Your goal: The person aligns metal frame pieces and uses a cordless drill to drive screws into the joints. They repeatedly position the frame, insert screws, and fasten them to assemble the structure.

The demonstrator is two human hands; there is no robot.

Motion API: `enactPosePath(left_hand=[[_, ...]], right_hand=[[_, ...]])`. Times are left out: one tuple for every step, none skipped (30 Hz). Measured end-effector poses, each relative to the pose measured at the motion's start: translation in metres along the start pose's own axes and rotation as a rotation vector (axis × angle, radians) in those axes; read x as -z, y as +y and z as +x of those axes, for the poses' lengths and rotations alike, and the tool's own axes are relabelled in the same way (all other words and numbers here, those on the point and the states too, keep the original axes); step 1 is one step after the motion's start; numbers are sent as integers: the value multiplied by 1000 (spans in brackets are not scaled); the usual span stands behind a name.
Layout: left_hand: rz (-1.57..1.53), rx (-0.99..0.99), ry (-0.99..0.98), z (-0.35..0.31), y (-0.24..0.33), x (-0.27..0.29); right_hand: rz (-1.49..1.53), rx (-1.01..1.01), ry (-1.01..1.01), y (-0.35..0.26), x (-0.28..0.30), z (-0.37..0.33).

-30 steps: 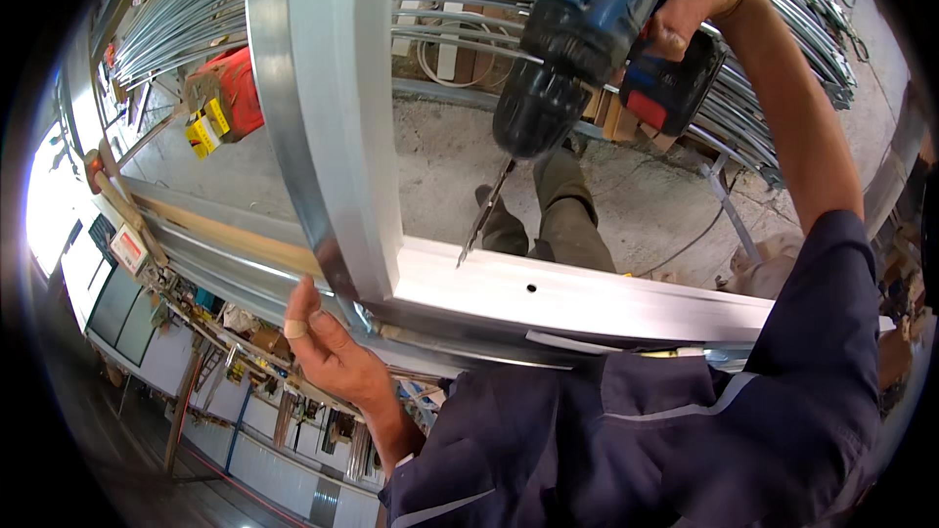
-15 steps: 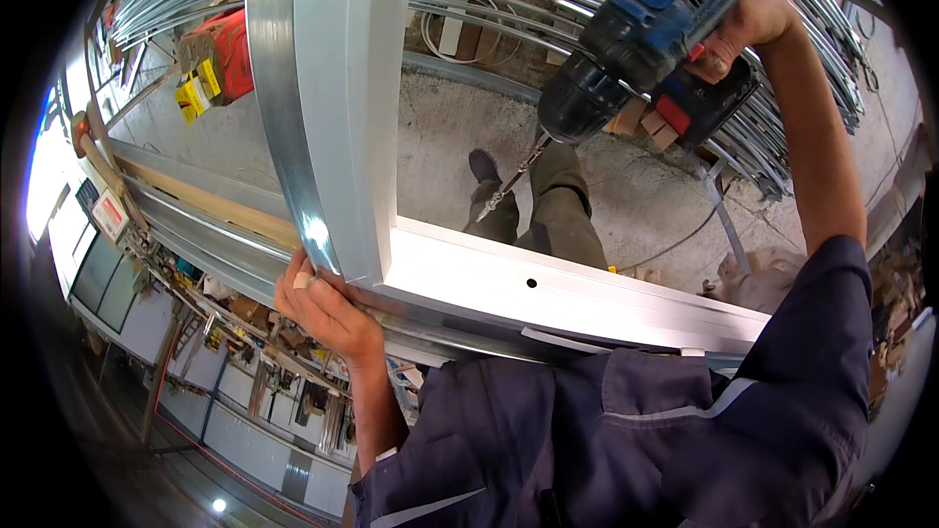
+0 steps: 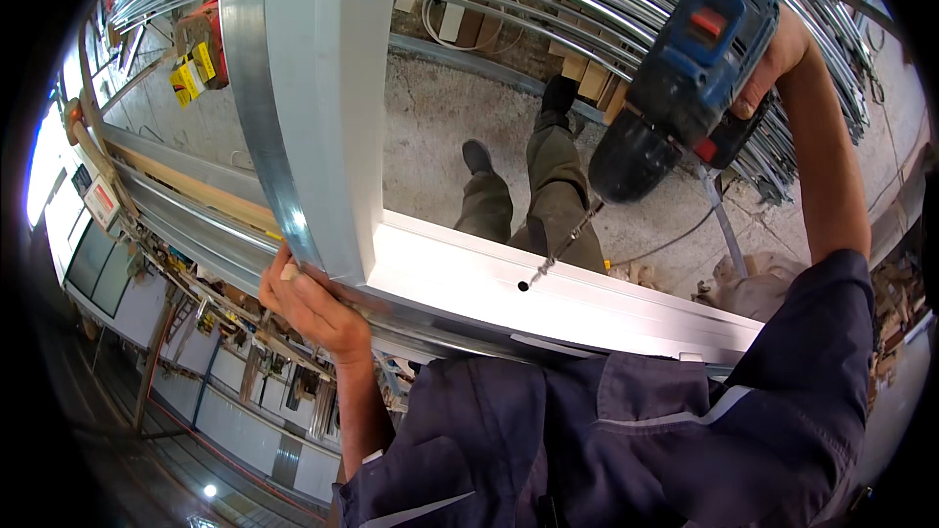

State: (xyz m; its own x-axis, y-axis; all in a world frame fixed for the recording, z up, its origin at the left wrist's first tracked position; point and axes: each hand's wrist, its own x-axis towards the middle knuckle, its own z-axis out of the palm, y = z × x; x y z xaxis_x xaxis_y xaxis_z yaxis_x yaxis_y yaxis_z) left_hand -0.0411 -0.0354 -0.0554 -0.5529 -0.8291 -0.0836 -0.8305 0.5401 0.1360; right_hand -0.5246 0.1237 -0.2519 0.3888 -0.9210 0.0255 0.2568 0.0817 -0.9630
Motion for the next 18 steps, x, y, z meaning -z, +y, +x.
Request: enactPosePath(left_hand=[[-24,24,15,0,1,-1],[-8,10,4,0,0,-1],[8,-5,-6,1,-2,0],[26,-16,-15,1,-2,1],[28,-19,-16,1,-2,2],[30,-22,-17,0,-2,2],[31,-28,-19,0,-2,2],[35,-23,-20,0,-2,3],[40,-19,-21,1,-1,3],[42,-15,-22,1,-1,3],[46,-22,-5,2,-1,1],[51,-28,12,2,1,0],[56,-36,29,3,2,-1],[62,-40,27,3,1,-1],[67,-43,25,4,1,0],[73,-47,25,4,1,0],[65,-50,28,4,1,0],[57,-54,32,5,1,-1]], right_hand=[[-17,11,2,-1,-2,0],[-35,18,1,-2,-4,0],[-50,22,-1,-3,-5,-1],[-60,26,-5,-3,-5,0],[-75,32,-11,-5,-7,1],[-88,38,-14,-5,-7,1],[-96,41,-19,-5,-8,2],[-109,44,-22,-6,-9,3],[-117,49,-26,-6,-9,4],[-127,54,-28,-6,-10,5],[-132,55,-31,-7,-11,6],[-144,60,-36,-8,-11,7],[-148,63,-38,-9,-12,8],[-154,67,-41,-9,-12,9],[-163,68,-44,-10,-12,9],[-167,70,-47,-11,-13,10],[-176,72,-49,-11,-14,12],[-187,74,-52,-11,-13,12]])
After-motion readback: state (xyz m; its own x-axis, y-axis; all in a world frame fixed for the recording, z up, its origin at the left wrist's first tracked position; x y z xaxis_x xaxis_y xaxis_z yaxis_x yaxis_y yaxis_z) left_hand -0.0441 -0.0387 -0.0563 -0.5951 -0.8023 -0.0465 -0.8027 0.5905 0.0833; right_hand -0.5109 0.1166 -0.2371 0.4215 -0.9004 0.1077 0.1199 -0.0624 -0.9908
